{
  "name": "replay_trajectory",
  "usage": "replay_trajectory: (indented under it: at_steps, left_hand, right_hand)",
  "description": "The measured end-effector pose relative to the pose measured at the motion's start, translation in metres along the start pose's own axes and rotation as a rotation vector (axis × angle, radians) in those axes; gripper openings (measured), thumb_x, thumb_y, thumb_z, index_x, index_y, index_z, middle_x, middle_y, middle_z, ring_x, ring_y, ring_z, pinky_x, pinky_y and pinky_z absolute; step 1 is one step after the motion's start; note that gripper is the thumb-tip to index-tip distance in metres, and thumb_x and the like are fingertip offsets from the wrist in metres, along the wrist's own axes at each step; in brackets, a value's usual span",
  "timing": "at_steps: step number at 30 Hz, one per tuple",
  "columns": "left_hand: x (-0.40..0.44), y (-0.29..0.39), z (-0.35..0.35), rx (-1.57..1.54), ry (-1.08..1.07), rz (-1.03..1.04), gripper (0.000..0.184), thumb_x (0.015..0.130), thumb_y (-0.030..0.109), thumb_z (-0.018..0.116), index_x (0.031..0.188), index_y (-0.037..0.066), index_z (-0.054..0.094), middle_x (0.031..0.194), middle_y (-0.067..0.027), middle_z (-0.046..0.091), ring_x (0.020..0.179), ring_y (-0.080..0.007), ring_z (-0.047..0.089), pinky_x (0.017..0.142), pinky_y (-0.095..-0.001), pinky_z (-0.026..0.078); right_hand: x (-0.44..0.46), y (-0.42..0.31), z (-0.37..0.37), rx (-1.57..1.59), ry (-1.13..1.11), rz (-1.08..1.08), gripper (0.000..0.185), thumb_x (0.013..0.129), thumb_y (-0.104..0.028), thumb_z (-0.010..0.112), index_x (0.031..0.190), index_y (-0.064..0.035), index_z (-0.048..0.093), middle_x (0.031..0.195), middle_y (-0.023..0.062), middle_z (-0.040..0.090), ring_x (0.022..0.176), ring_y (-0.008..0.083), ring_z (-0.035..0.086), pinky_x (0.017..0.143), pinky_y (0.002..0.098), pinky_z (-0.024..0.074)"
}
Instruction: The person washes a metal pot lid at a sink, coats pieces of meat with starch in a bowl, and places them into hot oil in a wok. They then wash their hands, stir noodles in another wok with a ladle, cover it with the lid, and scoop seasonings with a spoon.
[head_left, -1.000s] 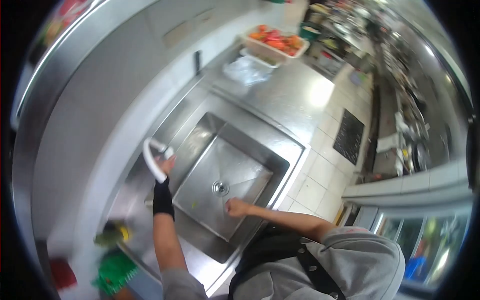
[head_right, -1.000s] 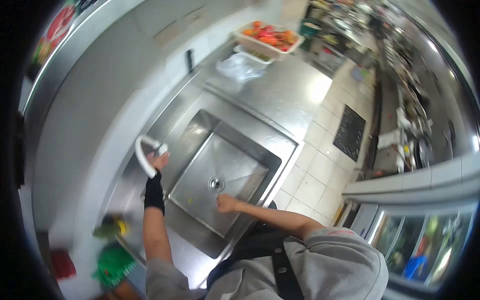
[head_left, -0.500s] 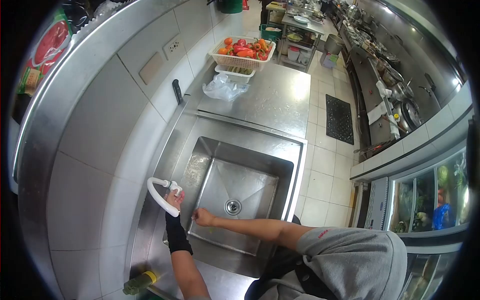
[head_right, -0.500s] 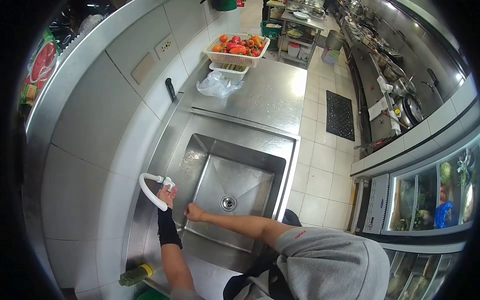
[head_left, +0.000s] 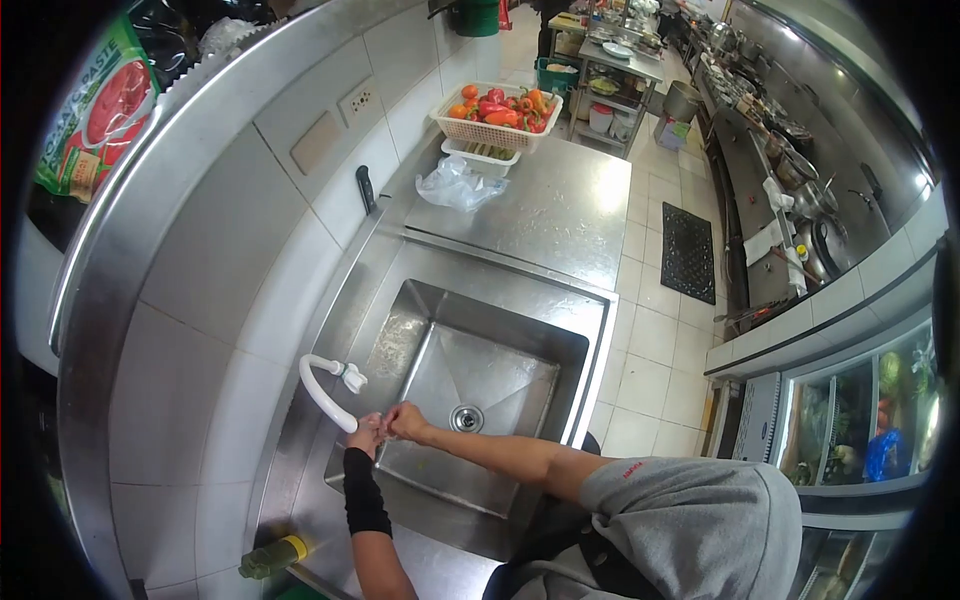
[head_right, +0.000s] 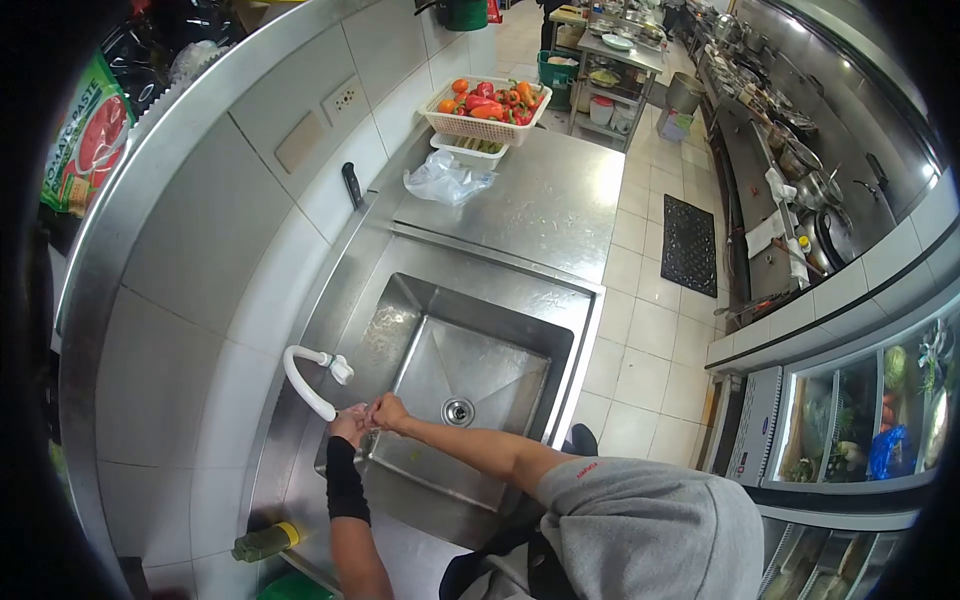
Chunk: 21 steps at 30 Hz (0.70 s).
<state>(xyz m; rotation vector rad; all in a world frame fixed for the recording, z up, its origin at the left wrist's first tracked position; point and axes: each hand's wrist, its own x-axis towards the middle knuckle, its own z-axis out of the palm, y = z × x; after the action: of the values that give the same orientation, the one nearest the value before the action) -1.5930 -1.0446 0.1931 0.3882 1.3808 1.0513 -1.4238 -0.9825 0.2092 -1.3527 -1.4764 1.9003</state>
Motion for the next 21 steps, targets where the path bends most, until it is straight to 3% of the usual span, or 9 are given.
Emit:
replay_trajectory:
  at_steps: [3, 6, 8, 11, 17, 20, 21]
  left_hand:
    - [-0.019, -0.012, 0.038, -0.110, 0.070, -0.009, 0.020, 0.098, 0.022, 0.062, 0.113, 0.009, 0.066, 0.101, -0.0020, 0.070, 0.085, -0.0156, 0.068, 0.065, -0.0312, 0.055]
    - [-0.034, -0.003, 0.077, -0.144, 0.194, -0.021, 0.023, 0.098, 0.023, 0.063, 0.115, 0.008, 0.067, 0.098, -0.0012, 0.071, 0.082, -0.0130, 0.067, 0.063, -0.0279, 0.052]
    - [-0.043, 0.001, 0.095, -0.233, 0.336, -0.039, 0.021, 0.096, 0.023, 0.066, 0.112, 0.009, 0.069, 0.096, -0.0004, 0.071, 0.078, -0.0113, 0.066, 0.063, -0.0265, 0.050]
    - [-0.007, -0.036, 0.059, -0.212, 0.433, 0.058, 0.019, 0.093, 0.018, 0.072, 0.106, 0.006, 0.066, 0.093, -0.0039, 0.072, 0.071, -0.0097, 0.065, 0.057, -0.0210, 0.048]
    - [-0.010, -0.030, 0.069, -0.184, 0.446, 0.020, 0.019, 0.093, 0.019, 0.072, 0.096, 0.000, 0.070, 0.077, -0.0036, 0.068, 0.056, -0.0055, 0.053, 0.046, -0.0185, 0.037]
    - [-0.003, -0.043, 0.058, -0.230, 0.310, 0.094, 0.013, 0.092, 0.013, 0.068, 0.101, 0.004, 0.069, 0.083, -0.0069, 0.069, 0.062, -0.0143, 0.060, 0.053, -0.0271, 0.046]
    - [-0.009, -0.040, 0.055, 0.683, 0.312, 0.484, 0.019, 0.095, 0.017, 0.062, 0.111, 0.007, 0.065, 0.095, -0.0084, 0.070, 0.076, -0.0221, 0.064, 0.065, -0.0340, 0.051]
  right_hand:
    - [0.012, 0.014, 0.001, -0.236, 0.146, -0.153, 0.016, 0.079, -0.012, 0.062, 0.080, -0.0004, 0.073, 0.077, 0.0222, 0.071, 0.073, 0.0353, 0.072, 0.069, 0.0435, 0.0566]
    - [-0.004, 0.005, -0.015, -0.245, 0.121, -0.194, 0.015, 0.078, -0.011, 0.062, 0.079, -0.0003, 0.072, 0.079, 0.0237, 0.070, 0.079, 0.0400, 0.070, 0.073, 0.0448, 0.0562]
    - [-0.006, 0.006, -0.023, -0.254, 0.076, -0.214, 0.015, 0.078, -0.012, 0.064, 0.079, 0.0000, 0.072, 0.079, 0.0233, 0.070, 0.080, 0.0393, 0.071, 0.075, 0.0444, 0.0561]
    - [0.000, 0.023, -0.022, -0.271, 0.068, -0.197, 0.016, 0.078, -0.014, 0.066, 0.079, 0.0000, 0.073, 0.080, 0.0233, 0.071, 0.082, 0.0377, 0.071, 0.077, 0.0432, 0.0562]
    - [0.009, 0.034, -0.019, -0.154, 0.151, -0.073, 0.012, 0.073, -0.009, 0.069, 0.079, 0.0005, 0.074, 0.080, 0.0177, 0.073, 0.074, 0.0250, 0.072, 0.070, 0.0374, 0.0562]
    - [0.016, 0.029, -0.023, -0.174, 0.070, -0.034, 0.015, 0.073, -0.009, 0.071, 0.083, 0.0015, 0.074, 0.080, 0.0177, 0.073, 0.068, 0.0241, 0.071, 0.068, 0.0377, 0.0567]
    - [0.016, 0.029, -0.023, -0.192, 0.017, -0.014, 0.016, 0.073, -0.009, 0.072, 0.085, 0.0019, 0.074, 0.079, 0.0178, 0.073, 0.065, 0.0240, 0.071, 0.067, 0.0379, 0.0570]
